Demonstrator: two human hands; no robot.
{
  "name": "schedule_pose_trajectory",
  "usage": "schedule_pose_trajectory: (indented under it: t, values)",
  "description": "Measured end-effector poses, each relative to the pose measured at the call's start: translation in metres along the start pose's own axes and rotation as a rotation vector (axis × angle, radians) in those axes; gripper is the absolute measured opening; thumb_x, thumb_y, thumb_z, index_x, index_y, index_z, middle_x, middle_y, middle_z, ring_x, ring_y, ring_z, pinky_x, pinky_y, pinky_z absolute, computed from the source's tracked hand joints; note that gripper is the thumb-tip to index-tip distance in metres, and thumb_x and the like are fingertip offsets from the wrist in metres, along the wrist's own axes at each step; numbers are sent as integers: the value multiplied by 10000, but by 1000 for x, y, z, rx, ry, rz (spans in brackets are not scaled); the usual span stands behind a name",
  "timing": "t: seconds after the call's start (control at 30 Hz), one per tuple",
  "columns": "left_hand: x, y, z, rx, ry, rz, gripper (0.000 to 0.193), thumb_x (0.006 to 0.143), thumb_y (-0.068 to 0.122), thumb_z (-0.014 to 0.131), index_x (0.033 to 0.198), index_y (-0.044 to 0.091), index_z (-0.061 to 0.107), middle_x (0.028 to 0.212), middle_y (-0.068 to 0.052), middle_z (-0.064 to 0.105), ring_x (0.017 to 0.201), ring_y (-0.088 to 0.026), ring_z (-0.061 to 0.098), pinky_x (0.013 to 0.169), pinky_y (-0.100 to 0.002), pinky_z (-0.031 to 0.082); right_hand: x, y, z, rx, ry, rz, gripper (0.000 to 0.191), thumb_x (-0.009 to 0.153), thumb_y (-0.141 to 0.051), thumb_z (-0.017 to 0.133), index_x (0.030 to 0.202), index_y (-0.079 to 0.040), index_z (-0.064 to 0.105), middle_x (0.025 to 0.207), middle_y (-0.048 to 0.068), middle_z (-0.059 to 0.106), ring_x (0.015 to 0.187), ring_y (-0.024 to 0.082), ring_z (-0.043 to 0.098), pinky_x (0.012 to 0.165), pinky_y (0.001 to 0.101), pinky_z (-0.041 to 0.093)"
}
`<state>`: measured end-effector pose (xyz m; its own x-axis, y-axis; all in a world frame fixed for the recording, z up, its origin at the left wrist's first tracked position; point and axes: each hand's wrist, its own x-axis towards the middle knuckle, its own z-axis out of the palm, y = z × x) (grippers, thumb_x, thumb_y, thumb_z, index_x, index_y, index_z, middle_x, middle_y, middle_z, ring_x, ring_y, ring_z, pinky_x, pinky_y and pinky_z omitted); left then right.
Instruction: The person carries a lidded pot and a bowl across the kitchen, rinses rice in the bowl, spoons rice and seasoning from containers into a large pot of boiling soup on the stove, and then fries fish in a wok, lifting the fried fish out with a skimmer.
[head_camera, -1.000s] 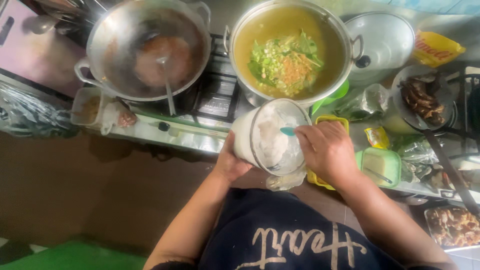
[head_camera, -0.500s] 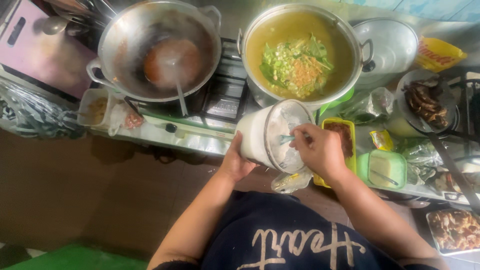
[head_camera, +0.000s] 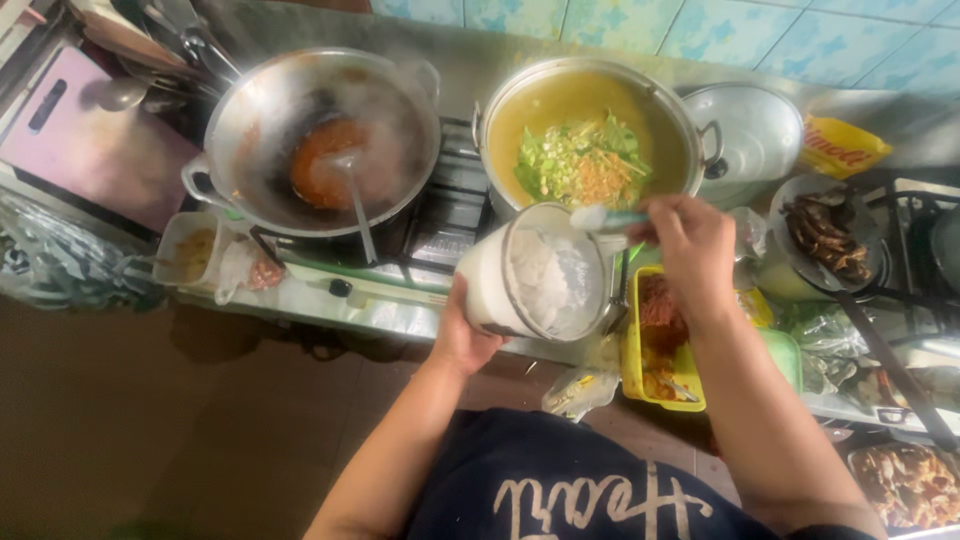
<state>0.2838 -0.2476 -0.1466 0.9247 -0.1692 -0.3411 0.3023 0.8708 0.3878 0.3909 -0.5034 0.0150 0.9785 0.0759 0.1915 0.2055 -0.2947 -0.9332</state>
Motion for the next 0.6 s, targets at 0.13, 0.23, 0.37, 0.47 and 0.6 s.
schedule_pose_trajectory:
  t: [0.13,0.23,0.37,0.47,0.6]
  values:
    - [2,9,-1,6,-50,34,833,889,777,487,1523,236,471,1517,-49,525,1331,-336,480,967,-519,386,35,-1,9,-172,8,-120,211,1026,-142,633,1123,33,703,902,106,777,823,163,765,741,307,577]
    - [9,17,7,16,-48,49,838,874,773,474,1522,241,453,1516,-61,518,1331,-348,487,969,-544,412,41,-3,22,-528,90,-367,182,981,-119,712,1109,-2,768,913,188,743,803,318,727,734,382,563]
    - [19,26,23,21,-113,88,850,879,764,459,1535,223,429,1549,-77,481,1374,-363,481,1036,-593,432,33,-17,19,-765,110,-791,153,973,-95,717,1107,-33,758,943,142,755,877,350,721,827,441,559]
    - [17,32,28,-20,-183,118,848,924,743,461,1558,183,405,1570,-118,452,1396,-397,452,1060,-626,394,16,-31,8,-570,147,-648,163,1005,-95,696,1153,-50,744,1012,141,757,912,320,735,834,411,577]
    - [6,33,23,-9,-251,142,836,938,698,461,1581,177,345,1601,-91,416,1466,-387,390,1153,-649,330,-11,-44,6,-344,-11,-436,164,1004,-86,656,1148,-56,730,993,120,758,885,274,759,789,394,586]
